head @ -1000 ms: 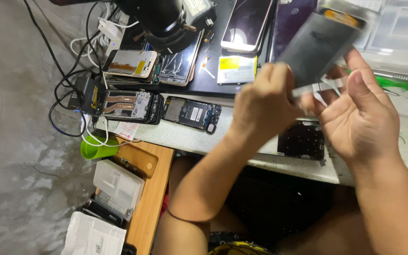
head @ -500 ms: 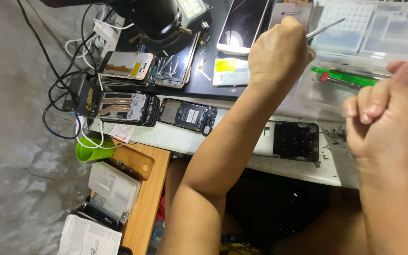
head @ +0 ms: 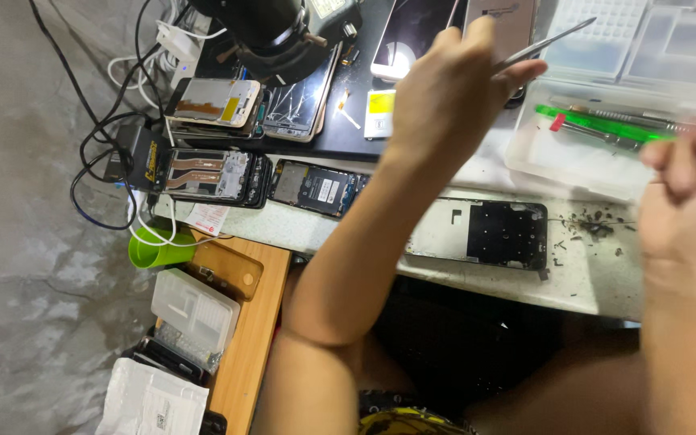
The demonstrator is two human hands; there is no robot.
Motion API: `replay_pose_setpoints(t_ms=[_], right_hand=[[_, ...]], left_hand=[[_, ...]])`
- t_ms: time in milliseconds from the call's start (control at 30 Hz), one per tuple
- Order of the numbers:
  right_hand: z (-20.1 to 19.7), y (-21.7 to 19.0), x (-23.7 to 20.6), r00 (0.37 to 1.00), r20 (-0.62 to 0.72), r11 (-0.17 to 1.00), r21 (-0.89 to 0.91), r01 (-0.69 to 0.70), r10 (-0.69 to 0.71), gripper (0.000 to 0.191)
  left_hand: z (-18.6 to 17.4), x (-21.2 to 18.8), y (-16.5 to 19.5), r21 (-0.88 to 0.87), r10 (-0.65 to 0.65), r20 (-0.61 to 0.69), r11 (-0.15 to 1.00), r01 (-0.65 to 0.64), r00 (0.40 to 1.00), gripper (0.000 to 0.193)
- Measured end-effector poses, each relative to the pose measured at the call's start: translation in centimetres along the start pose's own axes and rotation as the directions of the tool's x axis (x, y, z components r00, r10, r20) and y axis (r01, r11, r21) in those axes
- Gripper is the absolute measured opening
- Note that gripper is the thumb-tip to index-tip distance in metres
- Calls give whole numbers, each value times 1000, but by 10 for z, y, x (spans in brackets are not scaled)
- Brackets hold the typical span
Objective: The person uses a metal spudger to pry and separate the screen assembly from the smartphone chassis. They then lift the screen, disconnect a ribbon cable, and set the screen aside.
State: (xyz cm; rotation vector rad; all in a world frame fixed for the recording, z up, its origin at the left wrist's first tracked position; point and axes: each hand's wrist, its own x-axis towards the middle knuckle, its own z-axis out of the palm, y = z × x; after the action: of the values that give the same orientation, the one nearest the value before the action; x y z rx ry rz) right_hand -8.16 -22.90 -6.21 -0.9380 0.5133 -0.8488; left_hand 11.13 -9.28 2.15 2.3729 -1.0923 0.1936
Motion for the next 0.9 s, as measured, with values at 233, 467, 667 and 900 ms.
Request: replay_pose_setpoints(t_ms=[233,467,667,900], right_hand=[[-17,-1,10,999,33,919,-394,31,-20,28],[33,-11,-43,924,383,522,-785,333,-13,23],[86,-9,-76,517,856,146,-509,848,-19,37],[106,10,-96,419,898,-10,-422,907,132,49]], left_hand=[[-45,-125,-67,-757,54,-314,588,-285,948,49],[-7,-189,-124,-797,-199,-320,585,-149,926,84],[-9,-182,-117,-835,-139,-253,531,-143,957,35],[-29,-169,-94,-589,76,-165,792,-160,983,22]])
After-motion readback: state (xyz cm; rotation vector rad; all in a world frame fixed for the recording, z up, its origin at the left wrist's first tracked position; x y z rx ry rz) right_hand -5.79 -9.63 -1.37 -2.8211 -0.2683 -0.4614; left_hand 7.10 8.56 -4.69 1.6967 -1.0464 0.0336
